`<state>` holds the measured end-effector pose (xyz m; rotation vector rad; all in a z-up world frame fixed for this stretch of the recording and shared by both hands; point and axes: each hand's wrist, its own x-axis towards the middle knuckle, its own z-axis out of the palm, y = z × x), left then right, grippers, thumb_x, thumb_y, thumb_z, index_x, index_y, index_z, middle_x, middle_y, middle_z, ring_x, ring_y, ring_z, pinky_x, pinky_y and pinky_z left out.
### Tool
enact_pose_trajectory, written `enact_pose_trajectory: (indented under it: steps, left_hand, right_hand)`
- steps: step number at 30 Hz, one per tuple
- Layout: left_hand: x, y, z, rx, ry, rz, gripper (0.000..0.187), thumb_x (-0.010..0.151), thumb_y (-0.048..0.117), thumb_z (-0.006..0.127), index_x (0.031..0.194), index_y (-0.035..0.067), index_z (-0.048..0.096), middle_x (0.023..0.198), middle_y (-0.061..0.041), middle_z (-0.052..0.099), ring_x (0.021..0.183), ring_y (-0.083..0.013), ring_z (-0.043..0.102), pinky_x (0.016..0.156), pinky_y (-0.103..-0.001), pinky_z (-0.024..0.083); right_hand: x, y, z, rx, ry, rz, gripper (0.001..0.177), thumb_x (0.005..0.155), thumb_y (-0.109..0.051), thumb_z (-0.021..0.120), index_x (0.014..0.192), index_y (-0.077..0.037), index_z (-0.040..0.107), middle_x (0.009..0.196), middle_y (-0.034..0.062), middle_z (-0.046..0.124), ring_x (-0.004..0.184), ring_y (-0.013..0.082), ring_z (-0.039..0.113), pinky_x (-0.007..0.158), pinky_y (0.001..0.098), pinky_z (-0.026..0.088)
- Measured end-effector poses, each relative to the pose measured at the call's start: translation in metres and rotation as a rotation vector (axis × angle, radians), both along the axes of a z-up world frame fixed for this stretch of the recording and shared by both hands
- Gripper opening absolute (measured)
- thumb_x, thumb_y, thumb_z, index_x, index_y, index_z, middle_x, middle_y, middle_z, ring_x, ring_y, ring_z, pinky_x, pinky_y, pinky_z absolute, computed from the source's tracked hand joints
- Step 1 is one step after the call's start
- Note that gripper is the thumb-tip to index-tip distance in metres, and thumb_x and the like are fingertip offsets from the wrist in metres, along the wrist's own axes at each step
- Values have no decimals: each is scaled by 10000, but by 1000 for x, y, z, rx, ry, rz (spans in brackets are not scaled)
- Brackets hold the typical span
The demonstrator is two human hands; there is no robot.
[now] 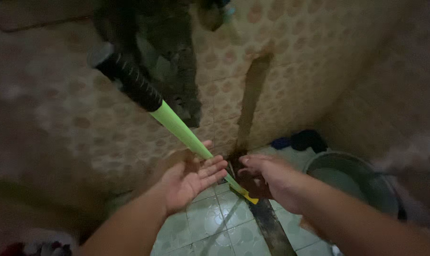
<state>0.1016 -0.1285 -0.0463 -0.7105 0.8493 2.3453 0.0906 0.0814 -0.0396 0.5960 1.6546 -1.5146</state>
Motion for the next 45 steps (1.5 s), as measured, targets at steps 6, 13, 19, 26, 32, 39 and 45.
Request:
enact_pose_trajectory:
  steps: [6,13,19,26,32,39,45]
  left_hand:
    - [-29,1,-10,-13,-482,322,380,1042,154,575,1322,-83,474,1059,-207,516,1015,-348,662,805,-405,612]
    - [-26,27,-30,-138,-432,314,359,1039,179,441,1330,-28,478,1080,-231,604,945,-269,664,806,-385,603]
    - [-38,62,-40,-499,32,-7,375,1008,140,421,1380,114,381,1195,-132,637,1043,-227,663,1024,-512,518]
    - [-39,88,-25,-996,-63,-261,599,1013,516,499,1445,100,489,1263,-194,618,1120,-309,623,1001,-475,509]
    - [-44,101,-30,-1050,-39,-321,699,1000,556,446,1570,165,339,1563,-155,430,1438,-334,428,1174,-521,364]
    - [-59,113,-38,-968,-39,-322,745,996,556,401,1616,189,210,1650,-154,310,1536,-336,304,1242,-551,243]
    - [-55,101,-64,-896,-36,-420,823,1015,618,357,1618,86,180,1659,-203,272,1559,-338,248,1258,-535,197]
  right_hand:
    - [13,27,2,125,-114,-136,302,1005,-345,563,1278,-233,624,1083,29,695,996,190,644,861,349,536]
    - [32,70,-6,88,-143,-202,370,1003,-302,540,1338,-168,623,1103,68,678,969,198,655,811,350,544]
    - [46,99,-14,70,-95,-230,375,1018,-311,545,1350,-150,615,1122,69,663,972,197,660,831,355,553]
    - [49,115,-13,153,-128,-264,420,1005,-262,537,1404,-143,589,1173,87,670,1007,206,662,861,370,546]
    - [41,125,-14,156,-102,-292,375,1010,-276,578,1371,-188,628,1082,74,653,948,206,581,805,375,469]
    - [8,141,-67,248,164,-171,355,961,-251,580,1289,-171,690,1111,52,743,990,198,685,805,373,527]
    - [16,138,-75,666,382,265,379,960,-271,586,1315,-173,679,1232,87,738,1084,237,719,941,383,546]
